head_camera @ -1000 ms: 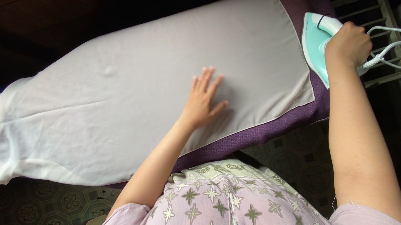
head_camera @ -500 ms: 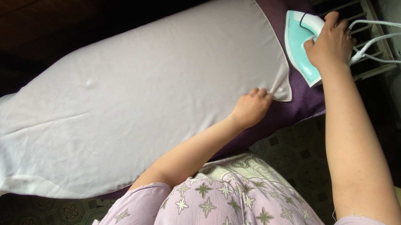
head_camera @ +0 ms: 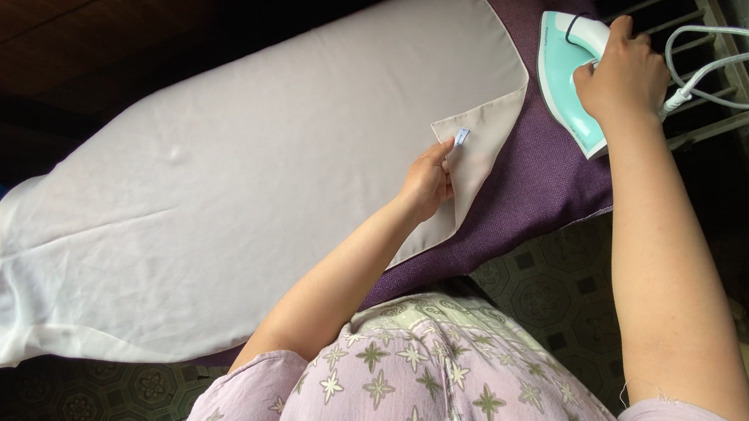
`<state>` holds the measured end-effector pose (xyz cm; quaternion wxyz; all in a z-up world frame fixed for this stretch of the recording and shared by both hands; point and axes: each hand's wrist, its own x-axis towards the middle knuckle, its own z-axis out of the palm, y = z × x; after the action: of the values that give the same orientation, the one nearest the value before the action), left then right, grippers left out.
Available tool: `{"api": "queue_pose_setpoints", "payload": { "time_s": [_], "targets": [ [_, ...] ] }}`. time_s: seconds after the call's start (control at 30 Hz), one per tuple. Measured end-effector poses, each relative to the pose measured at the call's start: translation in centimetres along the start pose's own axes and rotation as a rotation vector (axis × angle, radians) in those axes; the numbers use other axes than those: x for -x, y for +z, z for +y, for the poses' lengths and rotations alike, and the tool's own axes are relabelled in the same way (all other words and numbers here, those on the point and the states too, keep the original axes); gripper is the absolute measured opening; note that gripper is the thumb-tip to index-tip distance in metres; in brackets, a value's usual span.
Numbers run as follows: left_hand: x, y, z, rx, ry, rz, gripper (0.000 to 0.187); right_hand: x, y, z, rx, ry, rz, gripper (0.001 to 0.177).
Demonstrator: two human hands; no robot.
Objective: The person irons a patterned dress on an ironing board, then folds it and places it on a nearby bed. They then unfold a light-colored fabric, lay it on the ironing board, and iron it thoroughly, adjusting the fabric as needed.
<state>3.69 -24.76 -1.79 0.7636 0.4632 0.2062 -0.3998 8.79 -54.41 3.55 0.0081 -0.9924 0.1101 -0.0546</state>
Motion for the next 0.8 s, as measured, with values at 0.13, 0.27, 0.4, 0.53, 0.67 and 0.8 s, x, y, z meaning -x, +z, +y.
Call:
{"api": "queue_pose_setpoints", "payload": {
  "time_s": [0.13,0.27,0.4,0.53,0.67,0.8],
  "targets": [
    [-1.3,-0.9,-1.2,0.003,0.06,-0.082,0.034,0.2,0.1,0.0,0.03,-0.009,0.013,0.059],
    [-1.3,-0.9,-1.7,-0.071,0.044,-0.11,0.035,0.4,0.1,0.0,0.045,-0.016,0.025,0.053],
    [-1.2,-0.5,-1.6,-0.054,0.043,-0.137,0.034,0.2,-0.2,0.1,0.039,-0.008,0.0,0.05],
    [-1.2,0.4,-1.8,-0.077,0.039,-0.144,0.037,0.3,0.1,0.4,0.064,-0.028,0.041,0.054],
    [-0.9,2.1,-2.6,-0.206,0.026,-0.143,0.043,0.4,-0.3,0.2,0.049,-0.01,-0.004,0.051],
    [-1.7,4.1,-6.0,-0.362,0.152,-0.206,0.043,0.4,-1.0,0.3,-0.002,0.0,-0.027,0.054]
  ]
}}
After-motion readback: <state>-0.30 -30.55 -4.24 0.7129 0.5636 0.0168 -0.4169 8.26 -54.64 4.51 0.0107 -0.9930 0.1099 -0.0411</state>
